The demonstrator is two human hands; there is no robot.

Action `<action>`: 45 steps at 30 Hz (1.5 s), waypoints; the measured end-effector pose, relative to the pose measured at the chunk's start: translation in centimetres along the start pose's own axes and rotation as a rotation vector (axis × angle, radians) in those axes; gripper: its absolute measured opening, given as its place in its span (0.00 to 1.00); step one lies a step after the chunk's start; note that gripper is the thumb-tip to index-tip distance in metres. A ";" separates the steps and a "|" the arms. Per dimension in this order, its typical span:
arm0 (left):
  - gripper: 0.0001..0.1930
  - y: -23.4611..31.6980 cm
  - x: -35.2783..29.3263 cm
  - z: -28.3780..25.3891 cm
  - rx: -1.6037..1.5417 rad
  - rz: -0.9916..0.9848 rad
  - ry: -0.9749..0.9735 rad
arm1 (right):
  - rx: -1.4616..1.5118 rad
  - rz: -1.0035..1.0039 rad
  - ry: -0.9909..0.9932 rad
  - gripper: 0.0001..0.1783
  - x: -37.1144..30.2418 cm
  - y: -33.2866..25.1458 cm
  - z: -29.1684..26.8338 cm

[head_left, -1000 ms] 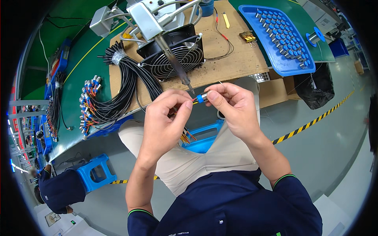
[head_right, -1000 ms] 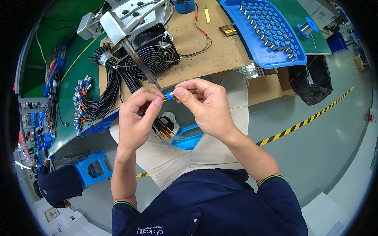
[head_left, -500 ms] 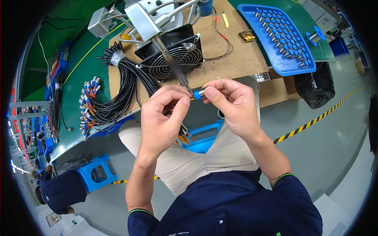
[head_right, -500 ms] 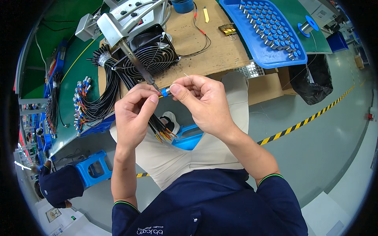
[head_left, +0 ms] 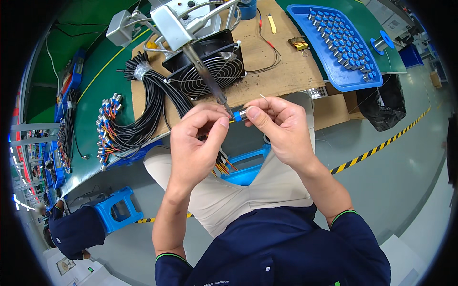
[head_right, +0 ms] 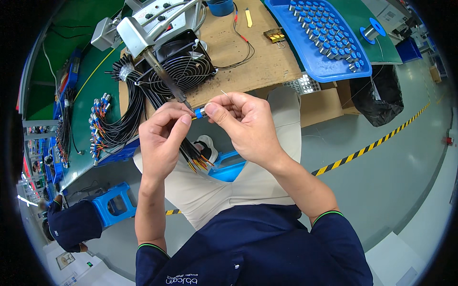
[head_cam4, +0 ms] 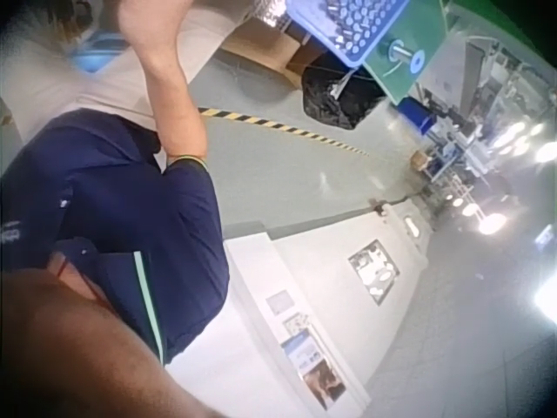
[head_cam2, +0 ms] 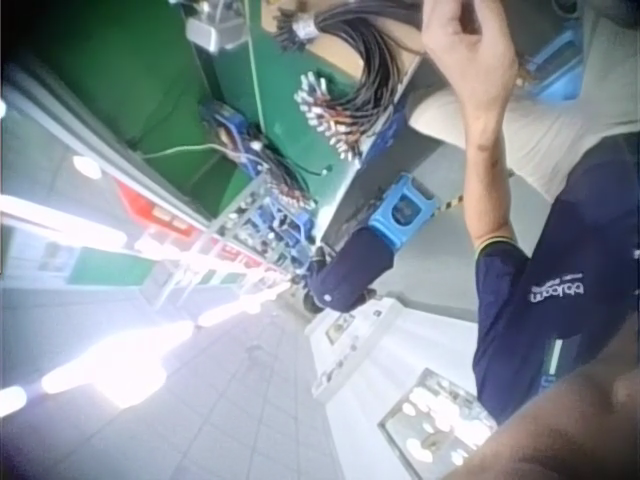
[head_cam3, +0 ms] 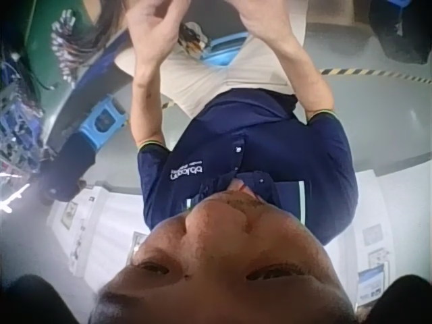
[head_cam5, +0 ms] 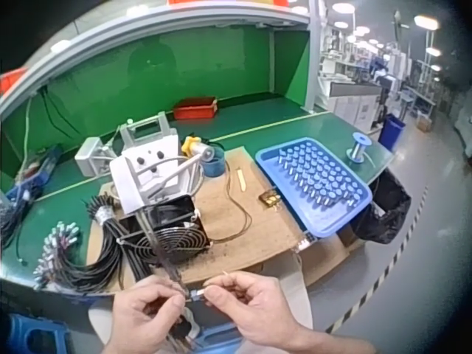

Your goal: The person assembles a blue electronic component onto a wire harness by hand at a workstation.

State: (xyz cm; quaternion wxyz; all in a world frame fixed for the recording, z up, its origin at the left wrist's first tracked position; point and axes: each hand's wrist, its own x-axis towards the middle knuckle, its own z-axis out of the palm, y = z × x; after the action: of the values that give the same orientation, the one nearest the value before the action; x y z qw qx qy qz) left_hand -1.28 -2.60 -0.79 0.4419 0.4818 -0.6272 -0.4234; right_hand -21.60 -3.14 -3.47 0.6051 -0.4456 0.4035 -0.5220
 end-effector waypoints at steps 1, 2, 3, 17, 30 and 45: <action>0.05 -0.2 -0.2 0.0 -0.011 -0.010 -0.007 | -0.007 0.013 -0.006 0.14 -0.1 0.2 -0.1; 0.05 -0.3 -0.5 -0.1 -0.011 -0.010 -0.008 | -0.007 0.013 -0.006 0.14 -0.3 0.4 -0.2; 0.05 -0.4 -0.9 -0.1 -0.027 -0.029 -0.008 | -0.005 0.036 0.002 0.14 -0.5 0.6 -0.2; 0.03 -0.5 -0.9 -0.9 -0.092 -0.121 -0.059 | -0.015 0.109 0.013 0.15 -1.8 1.1 0.0; 0.04 0.2 0.9 -1.3 -0.228 -0.297 -0.134 | -0.019 0.101 0.019 0.15 -1.4 0.7 -0.1; 0.04 1.1 1.9 -1.1 -0.251 -0.355 -0.085 | -0.067 0.083 0.026 0.17 -0.1 0.1 0.0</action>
State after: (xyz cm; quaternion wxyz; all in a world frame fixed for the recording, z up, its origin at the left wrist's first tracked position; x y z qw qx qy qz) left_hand -0.72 -4.38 0.81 0.3902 0.5077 -0.4928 -0.5892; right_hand -21.59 -3.00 -3.53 0.6058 -0.4416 0.4466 -0.4883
